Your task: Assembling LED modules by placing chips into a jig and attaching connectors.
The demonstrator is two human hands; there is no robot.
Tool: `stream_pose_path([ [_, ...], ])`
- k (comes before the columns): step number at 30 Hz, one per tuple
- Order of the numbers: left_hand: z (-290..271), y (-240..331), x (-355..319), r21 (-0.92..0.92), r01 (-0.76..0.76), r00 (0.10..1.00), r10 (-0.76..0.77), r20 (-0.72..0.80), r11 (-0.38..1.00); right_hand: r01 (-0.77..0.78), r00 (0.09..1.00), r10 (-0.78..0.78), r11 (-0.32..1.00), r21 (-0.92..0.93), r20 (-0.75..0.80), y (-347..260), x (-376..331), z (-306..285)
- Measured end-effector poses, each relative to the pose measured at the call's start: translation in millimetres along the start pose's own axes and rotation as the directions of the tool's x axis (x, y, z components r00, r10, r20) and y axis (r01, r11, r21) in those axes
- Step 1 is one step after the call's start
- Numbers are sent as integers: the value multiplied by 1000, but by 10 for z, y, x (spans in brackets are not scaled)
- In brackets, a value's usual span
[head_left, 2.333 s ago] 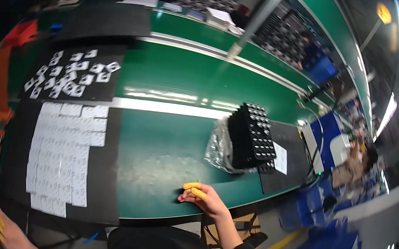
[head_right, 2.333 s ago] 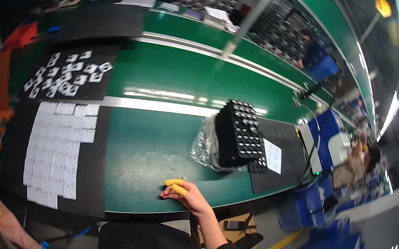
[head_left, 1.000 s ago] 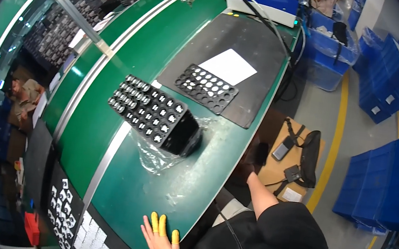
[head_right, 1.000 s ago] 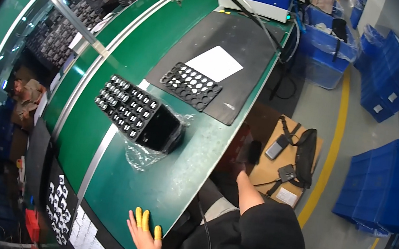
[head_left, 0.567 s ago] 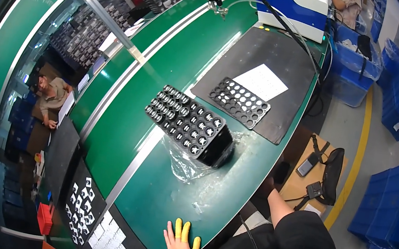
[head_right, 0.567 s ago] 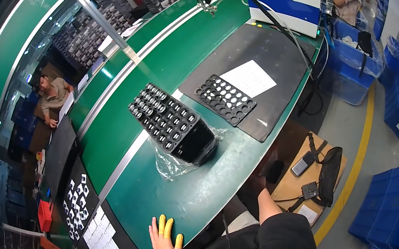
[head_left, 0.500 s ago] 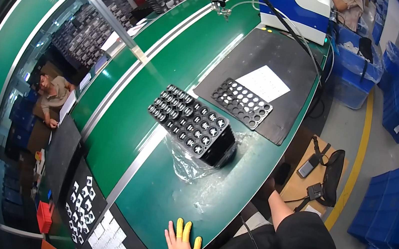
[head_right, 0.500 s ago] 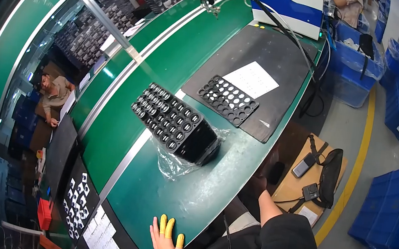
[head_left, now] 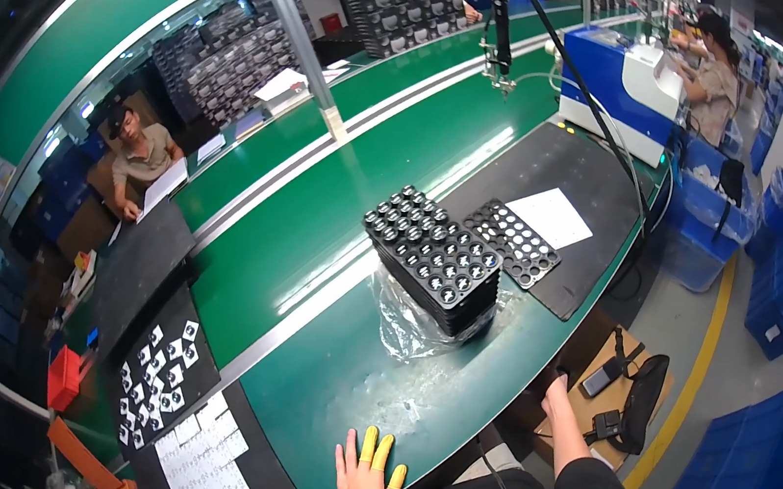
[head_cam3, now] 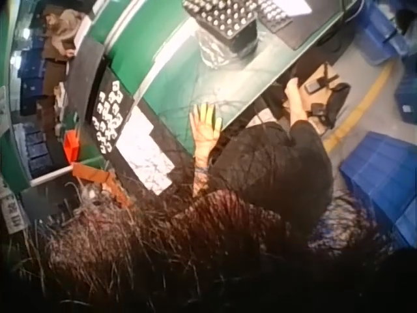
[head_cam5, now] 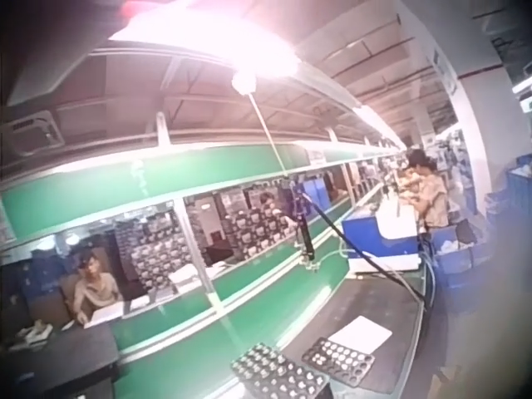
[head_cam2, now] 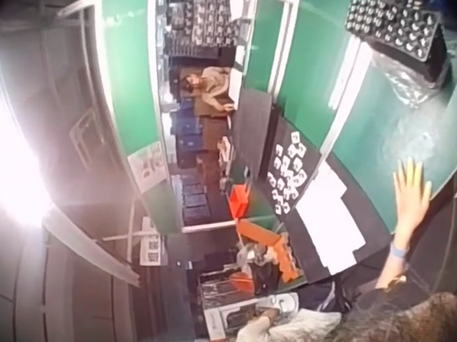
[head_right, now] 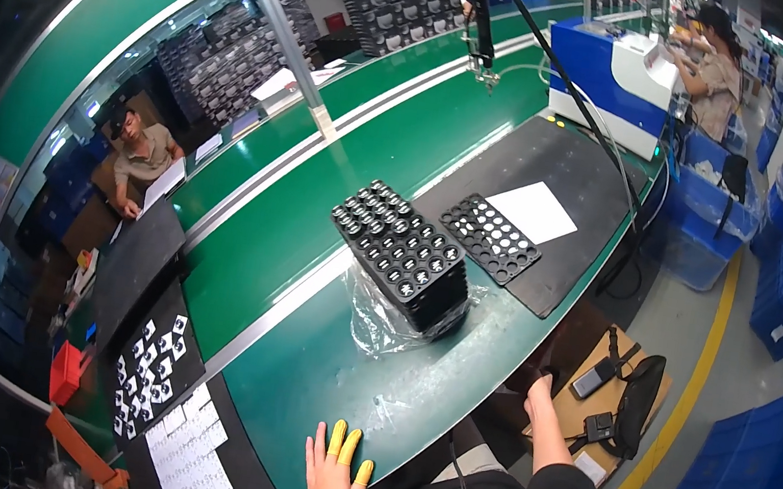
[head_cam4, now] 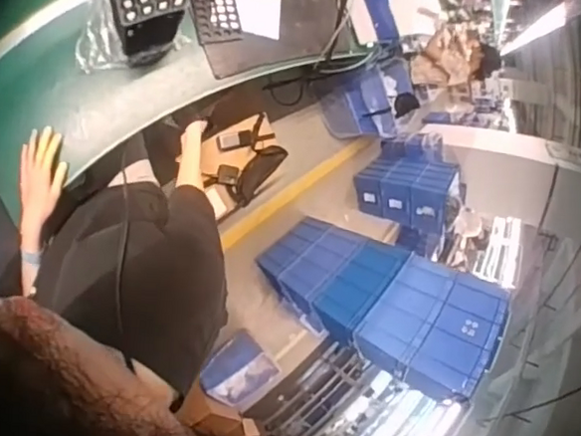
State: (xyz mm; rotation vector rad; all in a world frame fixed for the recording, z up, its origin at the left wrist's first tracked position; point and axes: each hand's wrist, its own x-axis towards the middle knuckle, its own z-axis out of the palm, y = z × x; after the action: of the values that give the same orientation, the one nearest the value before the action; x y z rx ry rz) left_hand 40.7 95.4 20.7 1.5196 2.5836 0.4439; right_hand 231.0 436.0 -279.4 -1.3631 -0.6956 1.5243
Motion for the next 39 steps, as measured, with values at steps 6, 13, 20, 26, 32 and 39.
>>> stream_pose_path([
  [6,22,-50,-30,-20,-41,999,40,-30,999,-2,992,35,964,-265,120,-1238,-868,-387],
  [13,-27,-90,-67,-72,-65,995,59,-77,995,35,988,1,971,-235,153,-1980,-1664,-1012],
  [20,-16,-150,-108,-123,-93,992,81,-93,988,320,947,-272,858,-402,173,-2819,-2322,-1336],
  [26,-33,-149,-203,-370,-19,989,-37,-144,929,511,841,-398,808,-293,367,-3587,-2944,-1162],
  [32,-336,55,-349,-801,-92,959,-162,-231,592,637,687,-434,746,-195,584,-3926,-3080,-997],
  [39,-501,-77,-349,-923,-352,895,-235,-380,155,660,453,-147,719,-220,879,-3876,-3367,255],
])
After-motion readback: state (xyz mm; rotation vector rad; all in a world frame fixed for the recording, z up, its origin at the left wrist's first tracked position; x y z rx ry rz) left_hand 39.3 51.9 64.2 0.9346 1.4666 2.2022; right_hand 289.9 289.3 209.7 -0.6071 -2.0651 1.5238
